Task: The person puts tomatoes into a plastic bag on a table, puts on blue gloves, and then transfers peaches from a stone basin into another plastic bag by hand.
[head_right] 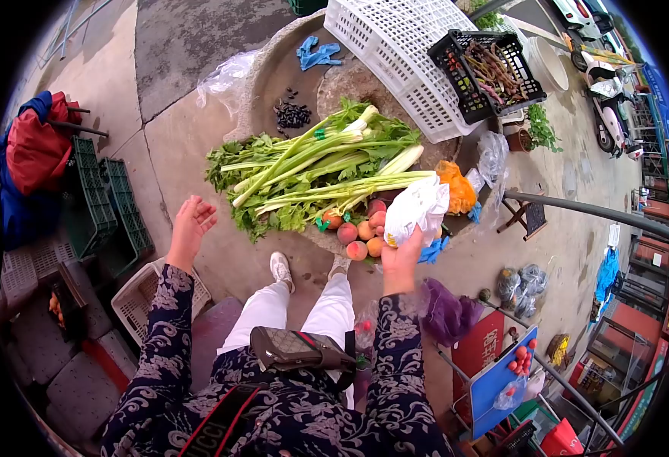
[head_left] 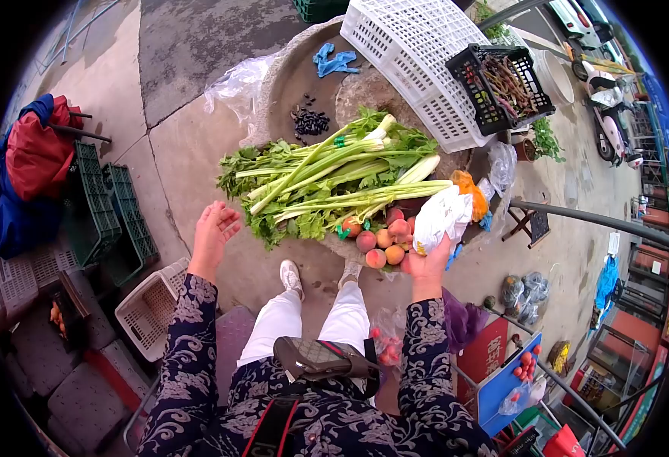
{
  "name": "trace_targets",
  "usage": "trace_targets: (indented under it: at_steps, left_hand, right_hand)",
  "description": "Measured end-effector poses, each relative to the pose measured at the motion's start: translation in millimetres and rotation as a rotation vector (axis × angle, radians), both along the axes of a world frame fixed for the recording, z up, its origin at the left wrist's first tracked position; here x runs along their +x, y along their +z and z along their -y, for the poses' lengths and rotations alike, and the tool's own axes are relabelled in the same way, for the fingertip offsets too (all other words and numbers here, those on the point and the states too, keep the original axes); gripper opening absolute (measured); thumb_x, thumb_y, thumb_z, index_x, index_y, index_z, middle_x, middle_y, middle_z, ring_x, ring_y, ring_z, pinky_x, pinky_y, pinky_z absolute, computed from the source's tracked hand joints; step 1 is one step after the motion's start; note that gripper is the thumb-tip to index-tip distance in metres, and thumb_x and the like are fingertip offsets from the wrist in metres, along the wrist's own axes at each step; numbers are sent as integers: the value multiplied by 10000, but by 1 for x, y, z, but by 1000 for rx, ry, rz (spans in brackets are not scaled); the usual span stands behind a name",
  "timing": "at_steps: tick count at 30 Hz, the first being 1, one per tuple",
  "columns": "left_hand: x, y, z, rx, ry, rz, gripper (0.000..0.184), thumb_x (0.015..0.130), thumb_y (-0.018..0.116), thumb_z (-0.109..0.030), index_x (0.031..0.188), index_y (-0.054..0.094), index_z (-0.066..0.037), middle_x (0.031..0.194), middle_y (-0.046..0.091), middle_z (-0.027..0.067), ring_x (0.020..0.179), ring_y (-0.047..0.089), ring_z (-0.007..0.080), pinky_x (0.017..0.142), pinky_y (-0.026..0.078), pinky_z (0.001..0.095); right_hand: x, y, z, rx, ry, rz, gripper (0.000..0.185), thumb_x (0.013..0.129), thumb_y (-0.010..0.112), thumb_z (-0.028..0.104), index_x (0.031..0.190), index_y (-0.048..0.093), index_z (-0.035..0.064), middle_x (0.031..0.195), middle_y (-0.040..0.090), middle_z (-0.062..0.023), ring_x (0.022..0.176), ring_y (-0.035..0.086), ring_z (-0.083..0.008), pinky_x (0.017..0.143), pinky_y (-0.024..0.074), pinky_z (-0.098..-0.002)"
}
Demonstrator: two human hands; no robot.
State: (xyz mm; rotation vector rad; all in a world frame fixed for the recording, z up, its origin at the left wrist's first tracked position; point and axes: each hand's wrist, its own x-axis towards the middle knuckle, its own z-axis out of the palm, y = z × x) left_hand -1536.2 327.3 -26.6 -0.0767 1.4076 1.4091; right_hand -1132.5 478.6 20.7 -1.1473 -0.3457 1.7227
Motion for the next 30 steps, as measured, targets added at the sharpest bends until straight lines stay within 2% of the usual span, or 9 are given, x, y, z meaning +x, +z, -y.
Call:
trace_targets:
  at_steps: [3, 8, 12, 17, 18, 21, 23, 25, 30]
  left_hand:
    - [65, 21, -21, 61, -290, 235, 629, 873, 608, -424, 1321, 375, -48, 1214, 532, 147, 1138, 526, 234, 877, 464, 414]
    - [135, -11, -46, 167, -319, 205, 545, 831, 672, -186, 1294, 439, -21, 1202, 553, 77, 1066, 537, 150, 875, 448, 294]
    - [111, -8, -44, 239, -261, 9, 328, 843, 638, -137, 1135, 566, -6, 1002, 644, 63, 846, 590, 111, 754, 490, 268]
    - [139, 7, -59, 63, -467, -617, 321, 803, 645, -53, 1103, 531, -36, 990, 649, 70, 845, 588, 125, 765, 476, 269]
    - [153, 6, -61, 92, -456, -664, 300, 800, 646, -54, 1077, 533, -37, 971, 649, 68, 833, 588, 131, 747, 477, 270]
    - [159, 12, -74, 99, -495, -710, 249, 799, 594, -5, 1032, 509, -29, 855, 638, 41, 733, 579, 107, 653, 472, 247]
    - [132, -35, -71, 132, -351, -741, 226, 804, 577, 13, 1019, 518, -30, 845, 635, 37, 700, 588, 102, 627, 477, 240]
    - [118, -33, -75, 68, -261, -301, 179, 814, 573, 15, 981, 538, -42, 841, 630, 40, 701, 596, 113, 618, 488, 243]
    - [168, -26, -93, -54, -446, -139, 207, 897, 489, -84, 1083, 576, -54, 915, 636, 43, 765, 610, 130, 664, 513, 279]
  right_hand:
    - [-56, -5, 36, -36, 131, -24, 450, 953, 371, 377, 1256, 493, 68, 1191, 591, -65, 1016, 601, -243, 779, 516, -405]
    - [-104, -29, 105, -148, 749, 78, 358, 895, 553, 250, 1168, 557, 18, 1065, 590, -41, 962, 568, -145, 844, 459, -301]
    - [-79, -5, 86, 75, 987, 181, 664, 798, 692, 357, 1288, 429, -5, 1212, 506, -86, 1093, 499, -176, 888, 435, -306]
    - [-98, 1, 67, 350, 779, 458, 1095, 615, 793, 548, 1383, 240, -3, 1373, 317, -187, 1270, 349, -306, 1040, 319, -396]
    - [-107, -4, 68, 500, 825, 754, 1096, 625, 801, 519, 1391, 218, -5, 1370, 315, -216, 1288, 322, -339, 1062, 279, -404]
    - [-85, -25, 48, 248, 529, 624, 650, 744, 768, 309, 1207, 454, -22, 1083, 595, -162, 992, 584, -256, 873, 446, -331]
    - [-50, -23, 30, 150, 166, 491, 369, 826, 682, 126, 1140, 524, 13, 1028, 624, -58, 842, 609, -144, 747, 486, -263]
    - [-4, -23, 17, -65, 228, 407, 337, 855, 645, 102, 1157, 524, 18, 1072, 604, -50, 883, 595, -127, 765, 479, -244]
    - [60, -50, 4, -32, 258, 238, 377, 863, 641, 123, 1194, 499, 12, 1095, 590, -45, 960, 577, -137, 803, 472, -258]
